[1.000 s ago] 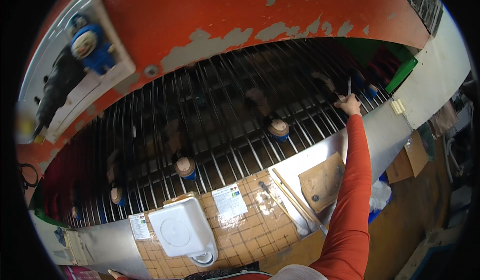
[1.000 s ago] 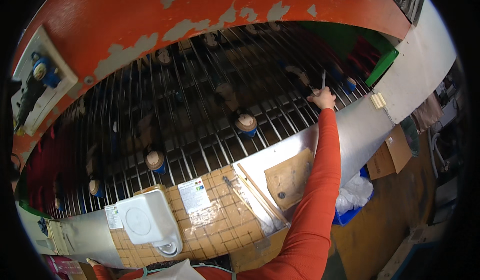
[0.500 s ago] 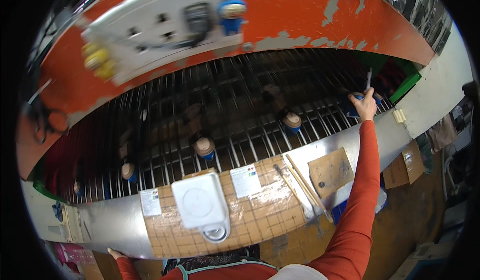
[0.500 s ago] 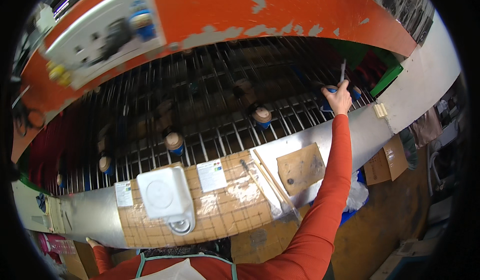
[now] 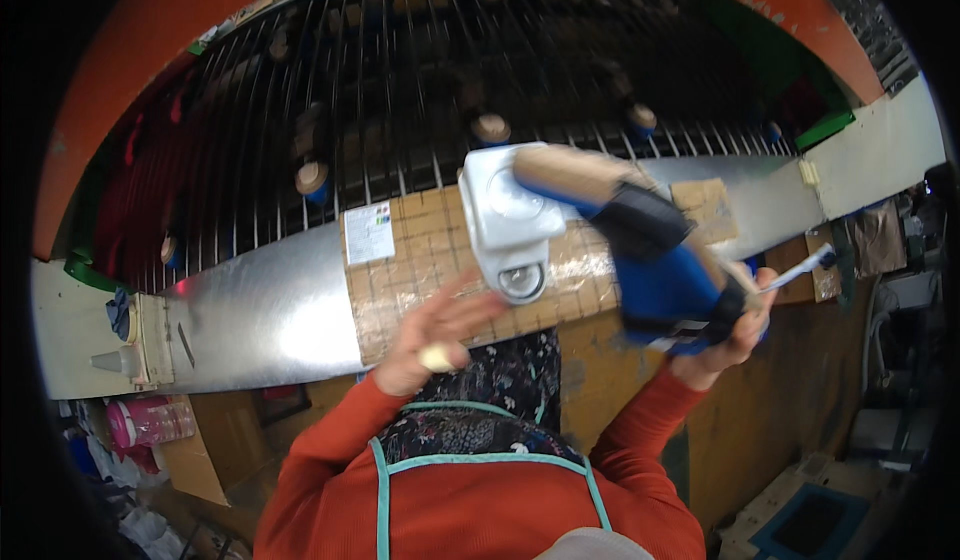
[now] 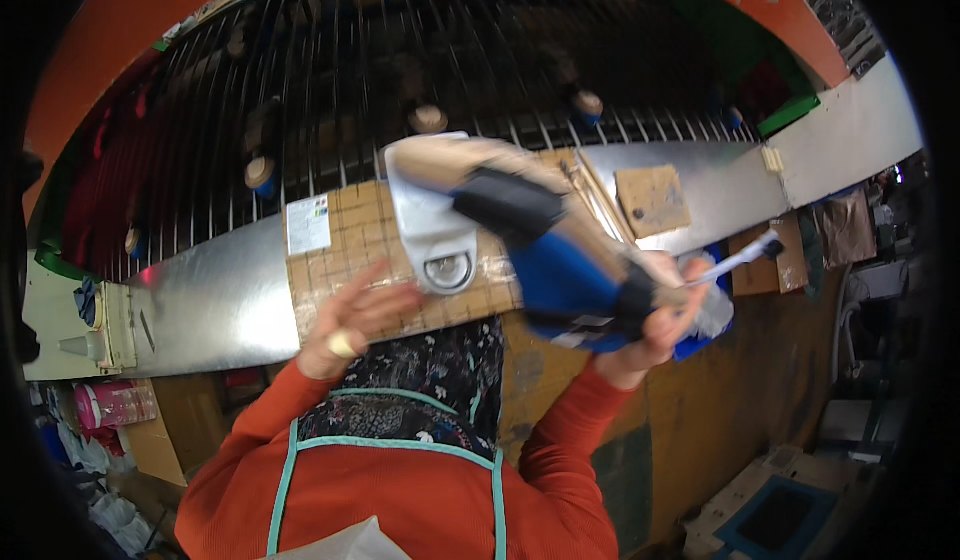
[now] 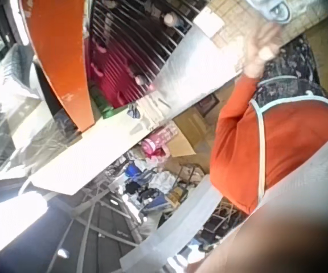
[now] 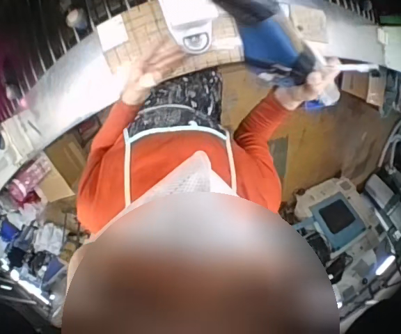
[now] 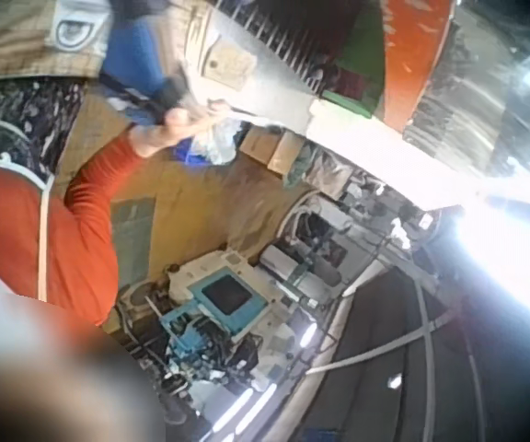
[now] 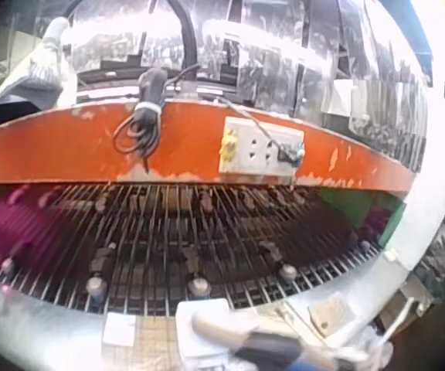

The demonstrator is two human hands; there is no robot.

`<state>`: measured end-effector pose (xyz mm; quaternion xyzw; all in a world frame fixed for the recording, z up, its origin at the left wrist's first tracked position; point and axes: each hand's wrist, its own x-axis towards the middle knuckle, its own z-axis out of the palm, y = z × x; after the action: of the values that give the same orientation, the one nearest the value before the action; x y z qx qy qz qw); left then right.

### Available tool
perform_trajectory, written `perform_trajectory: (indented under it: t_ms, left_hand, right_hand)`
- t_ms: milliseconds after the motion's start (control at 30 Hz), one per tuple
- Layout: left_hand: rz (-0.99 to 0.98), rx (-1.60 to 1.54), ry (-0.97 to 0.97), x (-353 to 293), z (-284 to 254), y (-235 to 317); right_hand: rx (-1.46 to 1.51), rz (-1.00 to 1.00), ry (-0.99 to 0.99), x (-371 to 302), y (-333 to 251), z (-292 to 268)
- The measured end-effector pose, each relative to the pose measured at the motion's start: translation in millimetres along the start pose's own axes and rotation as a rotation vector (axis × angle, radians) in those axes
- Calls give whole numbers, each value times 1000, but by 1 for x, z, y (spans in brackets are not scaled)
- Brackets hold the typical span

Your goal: The person applies glue to the sole of a blue sandal using a brush, repeatedly dipping the brush into a white container and spreading the adhesive along the sole edges. The person then moves to a nearby machine and pours liquid from the container into a funnel before returning to the workbench.

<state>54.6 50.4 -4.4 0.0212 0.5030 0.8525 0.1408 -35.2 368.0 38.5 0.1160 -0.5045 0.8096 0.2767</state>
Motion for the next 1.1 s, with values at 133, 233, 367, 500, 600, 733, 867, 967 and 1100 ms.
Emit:
perform_trajectory:
  t_ms: [133,233,367,500,600,733,867,967,1100]
  left_hand:
    - [-67,-397,-375,-16,16,-20]
    - [-55,-492,-390,-37,-12,-39]
    - [-2,-351,-121,-77,-44,-48]
    - [187,-294,-57,-91,-63,-36]
    - [403,-347,-91,-98,-71,-22]
    - [461,-665,-34,-107,-79,-18]
    - [482,-759,-12,-112,-84,-23]
    - [450,-741,20,-111,-83,-25]
    - [346,-806,45,-112,-75,-17]
  right_hand:
    - [58,298,-217,-100,-5,48]
    - [15,497,-336,-136,4,55]
    - [-1033,362,-521,-126,19,31]
    - [-1468,-206,-526,-111,42,21]
    - [-1556,-497,-503,-102,61,22]
    - [-1634,-684,-486,-100,86,27]
    - [-1691,-718,-458,-104,104,40]
    - [-1724,-659,-516,-102,105,47]
    - [-1708,-539,-650,-86,87,46]
